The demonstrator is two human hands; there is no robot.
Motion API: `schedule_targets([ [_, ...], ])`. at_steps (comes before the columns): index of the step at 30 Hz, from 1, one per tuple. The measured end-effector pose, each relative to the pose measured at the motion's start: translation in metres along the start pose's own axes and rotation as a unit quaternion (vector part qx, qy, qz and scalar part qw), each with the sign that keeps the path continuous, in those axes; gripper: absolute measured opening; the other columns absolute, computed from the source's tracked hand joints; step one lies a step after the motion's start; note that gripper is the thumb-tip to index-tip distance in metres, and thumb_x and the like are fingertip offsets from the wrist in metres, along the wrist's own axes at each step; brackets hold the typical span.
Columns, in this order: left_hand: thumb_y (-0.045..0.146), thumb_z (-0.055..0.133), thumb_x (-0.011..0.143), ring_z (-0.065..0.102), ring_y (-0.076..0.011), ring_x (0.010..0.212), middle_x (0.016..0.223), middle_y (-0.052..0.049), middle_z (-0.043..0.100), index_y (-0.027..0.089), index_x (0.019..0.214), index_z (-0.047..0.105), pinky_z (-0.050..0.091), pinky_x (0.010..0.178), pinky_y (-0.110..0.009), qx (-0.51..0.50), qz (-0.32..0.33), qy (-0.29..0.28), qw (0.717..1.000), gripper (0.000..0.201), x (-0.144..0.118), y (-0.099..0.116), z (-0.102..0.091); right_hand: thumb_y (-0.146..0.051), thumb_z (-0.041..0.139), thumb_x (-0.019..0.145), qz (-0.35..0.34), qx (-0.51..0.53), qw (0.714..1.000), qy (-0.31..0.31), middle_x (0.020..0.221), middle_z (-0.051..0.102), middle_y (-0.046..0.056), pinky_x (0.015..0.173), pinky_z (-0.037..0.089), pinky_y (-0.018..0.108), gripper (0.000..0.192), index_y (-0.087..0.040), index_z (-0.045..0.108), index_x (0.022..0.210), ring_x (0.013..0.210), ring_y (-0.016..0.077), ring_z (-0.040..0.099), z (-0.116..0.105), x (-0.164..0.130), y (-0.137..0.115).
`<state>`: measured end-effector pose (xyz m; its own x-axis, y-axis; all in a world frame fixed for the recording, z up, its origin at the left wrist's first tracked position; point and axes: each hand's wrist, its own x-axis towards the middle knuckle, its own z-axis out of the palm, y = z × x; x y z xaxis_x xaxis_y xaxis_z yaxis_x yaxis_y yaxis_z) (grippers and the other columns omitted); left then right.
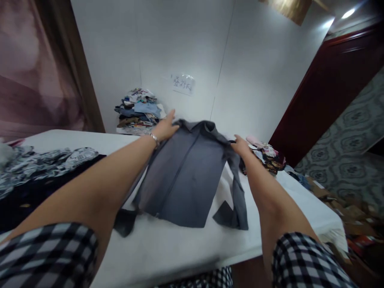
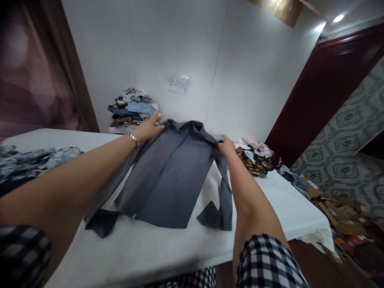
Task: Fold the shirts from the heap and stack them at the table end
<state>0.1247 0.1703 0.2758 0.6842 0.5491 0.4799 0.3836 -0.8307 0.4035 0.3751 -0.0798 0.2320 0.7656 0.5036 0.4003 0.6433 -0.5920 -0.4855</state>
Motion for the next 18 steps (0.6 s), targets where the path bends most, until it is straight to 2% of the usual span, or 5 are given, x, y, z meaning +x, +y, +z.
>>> schedule_targets([
  [4,0.039,0.048,0.085,0.047,-0.0227,0.13,0.138,-0.01,0.054,0.015,0.127,0.056,0.033,0.111,-0.035,-0.014,0.11,-0.102,0.989,0.048,-0.073,-0.03,0.064,-0.019,0.056,0.081,-0.113,0.041,0.981,-0.152,0.122,0.066,0.008,0.098,0.044,0.032,0.042,-0.018,0.062,0.123,0.11,0.0206,0.062,0.067,-0.069,0.033],
  [6,0.042,0.045,0.087,0.049,-0.0228,0.128,0.135,-0.012,0.057,0.014,0.117,0.063,0.034,0.111,-0.036,-0.016,0.119,-0.158,0.98,0.044,-0.12,-0.05,0.083,-0.021,0.057,0.081,-0.116,0.006,0.974,-0.194,0.125,0.064,0.008,0.102,0.042,0.034,0.039,-0.019,0.065,0.12,0.116,0.0223,0.059,0.088,-0.103,0.06],
  [9,0.042,0.045,0.088,0.054,-0.0238,0.123,0.132,-0.012,0.059,0.017,0.113,0.065,0.039,0.107,-0.04,-0.008,0.09,-0.19,0.978,0.041,-0.182,-0.065,0.099,-0.024,0.056,0.082,-0.082,-0.071,0.975,-0.193,0.131,0.06,0.011,0.106,0.039,0.037,0.042,-0.017,0.063,0.123,0.123,0.0245,0.054,0.098,-0.139,0.104],
  [13,0.04,0.051,0.087,0.053,-0.0251,0.122,0.133,-0.011,0.058,0.021,0.12,0.062,0.042,0.103,-0.044,-0.026,0.107,-0.206,0.972,0.04,-0.237,-0.039,0.111,-0.034,0.051,0.088,-0.007,-0.137,0.975,-0.176,0.138,0.052,0.014,0.108,0.035,0.036,0.048,-0.014,0.056,0.131,0.13,0.0255,0.047,0.088,-0.167,0.141],
  [18,0.047,0.069,0.074,0.047,-0.0289,0.125,0.141,-0.01,0.05,0.024,0.132,0.052,0.037,0.105,-0.049,-0.046,0.146,-0.287,0.946,0.064,-0.26,0.025,0.133,-0.041,0.049,0.088,0.048,-0.179,0.97,-0.156,0.138,0.051,0.015,0.103,0.039,0.038,0.056,-0.014,0.049,0.136,0.126,0.0301,0.049,0.075,-0.192,0.143],
])
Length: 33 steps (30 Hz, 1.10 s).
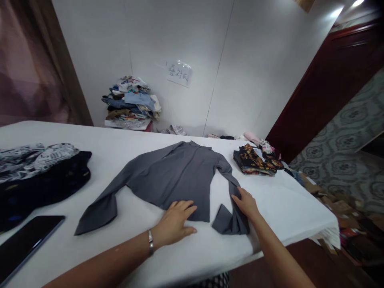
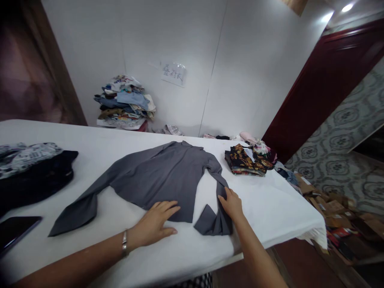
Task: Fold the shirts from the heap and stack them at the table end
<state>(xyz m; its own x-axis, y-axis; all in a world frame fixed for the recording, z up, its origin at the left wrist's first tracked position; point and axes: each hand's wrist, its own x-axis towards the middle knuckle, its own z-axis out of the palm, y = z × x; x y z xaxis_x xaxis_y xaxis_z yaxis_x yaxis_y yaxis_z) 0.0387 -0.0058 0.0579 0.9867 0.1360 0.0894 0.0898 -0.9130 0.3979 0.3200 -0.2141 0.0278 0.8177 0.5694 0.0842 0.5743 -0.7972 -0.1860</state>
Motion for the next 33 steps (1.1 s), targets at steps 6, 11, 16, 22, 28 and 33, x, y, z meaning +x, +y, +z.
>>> schedule_targets([
  [6,0.038,0.058,0.084,0.051,-0.0289,0.11,0.119,-0.01,0.06,0.019,0.115,0.062,0.041,0.093,-0.047,0.047,-0.01,0.012,0.999,0.036,0.034,0.027,0.014,-0.029,0.054,0.082,0.016,0.074,0.996,0.052,0.117,0.062,0.016,0.097,0.041,0.034,0.045,-0.012,0.06,0.124,0.112,0.0279,0.056,-0.001,0.002,0.006],
  [11,0.014,0.044,0.088,0.054,-0.0232,0.096,0.096,-0.007,0.064,0.017,0.085,0.063,0.041,0.084,-0.041,0.053,-0.018,0.012,0.998,0.02,0.044,0.023,0.005,-0.016,0.058,0.064,0.119,0.355,0.921,0.106,0.082,0.066,0.006,0.086,0.046,0.032,0.023,-0.017,0.07,0.084,0.088,0.022,0.062,-0.008,0.025,0.019],
  [16,0.016,0.04,0.09,0.055,-0.0175,0.087,0.087,-0.003,0.064,0.019,0.083,0.059,0.042,0.08,-0.032,-0.067,0.015,0.074,0.995,0.02,0.006,0.009,-0.024,-0.034,0.06,0.062,0.166,0.53,0.817,0.155,0.064,0.061,-0.002,0.055,0.047,0.027,0.034,-0.017,0.066,0.091,0.059,0.015,0.056,-0.037,0.032,0.048],
  [22,0.015,0.04,0.085,0.06,-0.0175,0.089,0.094,-0.003,0.067,0.025,0.092,0.063,0.048,0.082,-0.031,-0.092,0.024,0.047,0.994,0.026,-0.069,-0.001,-0.029,-0.03,0.07,0.05,0.187,0.653,0.704,0.209,0.064,0.064,-0.002,0.049,0.044,0.023,0.04,-0.017,0.067,0.087,0.052,0.0108,0.053,-0.06,0.023,0.075],
  [28,0.017,0.044,0.08,0.063,-0.0205,0.099,0.104,-0.001,0.07,0.031,0.099,0.067,0.052,0.089,-0.033,-0.119,-0.034,0.048,0.991,0.033,-0.093,-0.007,-0.013,-0.034,0.066,0.055,0.21,0.595,0.741,0.229,0.064,0.062,-0.001,0.051,0.047,0.025,0.035,-0.016,0.066,0.086,0.056,0.0132,0.057,-0.05,0.05,0.069],
  [33,0.017,0.037,0.085,0.062,-0.0184,0.097,0.101,-0.003,0.069,0.026,0.096,0.066,0.051,0.087,-0.03,-0.179,-0.041,0.044,0.982,0.033,-0.088,0.016,-0.013,-0.031,0.055,0.065,0.152,0.489,0.813,0.275,0.083,0.07,0.006,0.069,0.053,0.03,0.041,-0.013,0.068,0.1,0.076,0.019,0.065,-0.056,0.09,0.043],
])
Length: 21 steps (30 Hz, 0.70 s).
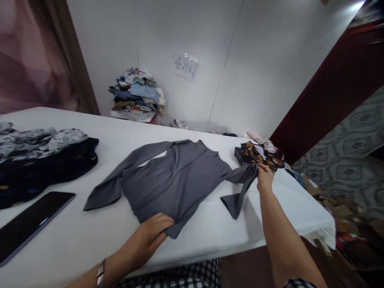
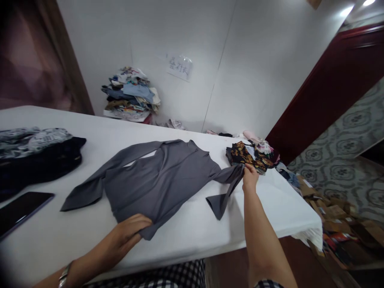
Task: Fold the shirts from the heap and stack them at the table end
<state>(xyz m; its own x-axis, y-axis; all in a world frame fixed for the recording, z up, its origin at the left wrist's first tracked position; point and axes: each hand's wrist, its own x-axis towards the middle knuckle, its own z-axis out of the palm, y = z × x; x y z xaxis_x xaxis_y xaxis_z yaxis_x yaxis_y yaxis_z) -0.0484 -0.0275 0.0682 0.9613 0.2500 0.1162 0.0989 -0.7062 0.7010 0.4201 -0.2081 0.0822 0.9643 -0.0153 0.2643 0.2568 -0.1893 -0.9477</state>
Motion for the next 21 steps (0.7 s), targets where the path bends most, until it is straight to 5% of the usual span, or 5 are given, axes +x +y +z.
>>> schedule_targets([
  [4,0.03,0.041,0.089,0.063,-0.0177,0.094,0.101,-0.002,0.069,0.027,0.098,0.067,0.052,0.085,-0.028,-0.037,-0.043,-0.021,0.998,0.027,0.001,0.004,-0.003,-0.02,0.049,0.073,-0.123,-0.299,0.93,-0.176,0.111,0.069,0.013,0.094,0.046,0.035,0.041,-0.011,0.069,0.108,0.103,0.024,0.063,0.037,-0.005,-0.016],
  [8,0.053,0.047,0.084,0.063,-0.0219,0.103,0.115,-0.004,0.068,0.027,0.114,0.063,0.051,0.09,-0.033,0.0,-0.139,0.121,0.983,0.043,0.006,-0.031,-0.038,-0.025,0.044,0.086,-0.162,-0.36,0.884,-0.252,0.126,0.063,0.009,0.1,0.041,0.026,0.041,-0.014,0.064,0.12,0.115,0.0182,0.058,0.08,-0.017,-0.018],
  [12,0.055,0.043,0.083,0.056,-0.029,0.115,0.122,-0.012,0.063,0.017,0.112,0.063,0.044,0.101,-0.043,0.169,-0.198,0.225,0.939,0.052,0.016,-0.078,-0.085,-0.033,0.045,0.09,-0.147,-0.417,0.85,-0.285,0.127,0.062,0.011,0.098,0.041,0.027,0.043,-0.014,0.059,0.127,0.118,0.0198,0.057,0.117,-0.022,-0.009],
  [17,0.049,0.033,0.089,0.051,-0.0354,0.119,0.129,-0.021,0.056,0.008,0.118,0.057,0.043,0.099,-0.049,0.314,-0.269,0.179,0.893,0.056,0.028,-0.109,-0.109,-0.037,0.052,0.088,-0.128,-0.502,0.807,-0.285,0.122,0.063,0.018,0.094,0.044,0.035,0.042,-0.014,0.061,0.122,0.115,0.0272,0.058,0.132,-0.023,0.001],
  [21,0.038,0.034,0.089,0.056,-0.0347,0.108,0.113,-0.018,0.062,0.013,0.101,0.063,0.048,0.084,-0.046,0.396,-0.279,0.133,0.865,0.04,0.045,-0.116,-0.107,-0.023,0.046,0.089,-0.109,-0.552,0.78,-0.275,0.115,0.066,0.017,0.089,0.046,0.032,0.031,-0.016,0.066,0.112,0.11,0.0241,0.062,0.109,-0.013,0.007],
])
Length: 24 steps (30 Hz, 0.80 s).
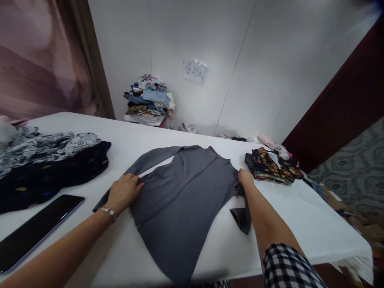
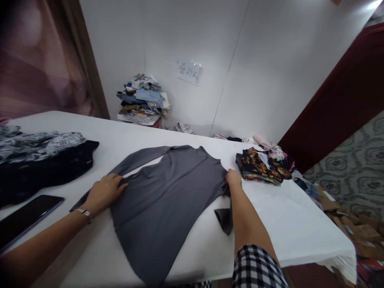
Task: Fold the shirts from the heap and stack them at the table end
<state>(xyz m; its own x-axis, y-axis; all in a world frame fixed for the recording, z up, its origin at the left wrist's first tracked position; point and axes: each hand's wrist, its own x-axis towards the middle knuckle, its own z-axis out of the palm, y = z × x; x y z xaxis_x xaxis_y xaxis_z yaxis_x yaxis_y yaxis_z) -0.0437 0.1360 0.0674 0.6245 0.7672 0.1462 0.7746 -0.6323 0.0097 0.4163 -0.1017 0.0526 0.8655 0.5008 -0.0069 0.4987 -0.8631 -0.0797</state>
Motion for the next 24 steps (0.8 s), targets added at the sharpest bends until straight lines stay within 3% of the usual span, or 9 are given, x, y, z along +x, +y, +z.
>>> schedule_targets([
  [5,0.023,0.033,0.088,0.057,-0.033,0.104,0.103,-0.018,0.064,0.013,0.091,0.064,0.044,0.085,-0.045,0.023,0.057,-0.011,0.998,0.032,0.036,0.01,-0.003,-0.015,0.047,0.084,0.083,-0.046,0.995,-0.022,0.114,0.065,0.025,0.081,0.051,0.039,0.037,-0.01,0.065,0.115,0.103,0.0301,0.066,-0.01,-0.011,0.051],
  [11,0.024,0.042,0.086,0.061,-0.0353,0.099,0.099,-0.019,0.066,0.012,0.084,0.064,0.044,0.08,-0.046,-0.002,0.053,-0.041,0.998,0.025,0.065,0.013,-0.009,-0.011,0.05,0.08,0.046,-0.064,0.995,-0.059,0.11,0.069,0.021,0.085,0.049,0.036,0.031,-0.011,0.071,0.103,0.103,0.0282,0.066,-0.018,-0.024,0.077],
  [16,0.038,0.038,0.09,0.056,-0.0333,0.107,0.113,-0.017,0.063,0.014,0.103,0.061,0.042,0.089,-0.046,-0.039,0.054,0.049,0.997,0.036,0.034,0.017,-0.006,-0.028,0.049,0.089,-0.022,-0.04,0.999,-0.027,0.127,0.062,0.014,0.095,0.042,0.03,0.041,-0.016,0.059,0.127,0.118,0.0242,0.058,-0.024,-0.009,0.056],
  [20,0.045,0.035,0.09,0.055,-0.0312,0.11,0.121,-0.015,0.06,0.014,0.11,0.058,0.044,0.091,-0.044,-0.047,0.07,0.051,0.995,0.044,0.008,0.008,-0.003,-0.038,0.044,0.092,-0.045,-0.024,0.999,-0.003,0.132,0.058,0.014,0.096,0.041,0.03,0.045,-0.017,0.054,0.13,0.122,0.0248,0.054,-0.017,0.012,0.021],
  [24,0.052,0.032,0.09,0.051,-0.0357,0.116,0.128,-0.017,0.056,0.011,0.119,0.053,0.044,0.092,-0.049,-0.049,0.006,0.041,0.998,0.054,0.014,-0.004,-0.01,-0.044,0.044,0.092,-0.035,-0.012,0.999,0.007,0.128,0.059,0.016,0.092,0.044,0.036,0.048,-0.017,0.053,0.13,0.118,0.0276,0.055,-0.003,0.025,-0.008],
])
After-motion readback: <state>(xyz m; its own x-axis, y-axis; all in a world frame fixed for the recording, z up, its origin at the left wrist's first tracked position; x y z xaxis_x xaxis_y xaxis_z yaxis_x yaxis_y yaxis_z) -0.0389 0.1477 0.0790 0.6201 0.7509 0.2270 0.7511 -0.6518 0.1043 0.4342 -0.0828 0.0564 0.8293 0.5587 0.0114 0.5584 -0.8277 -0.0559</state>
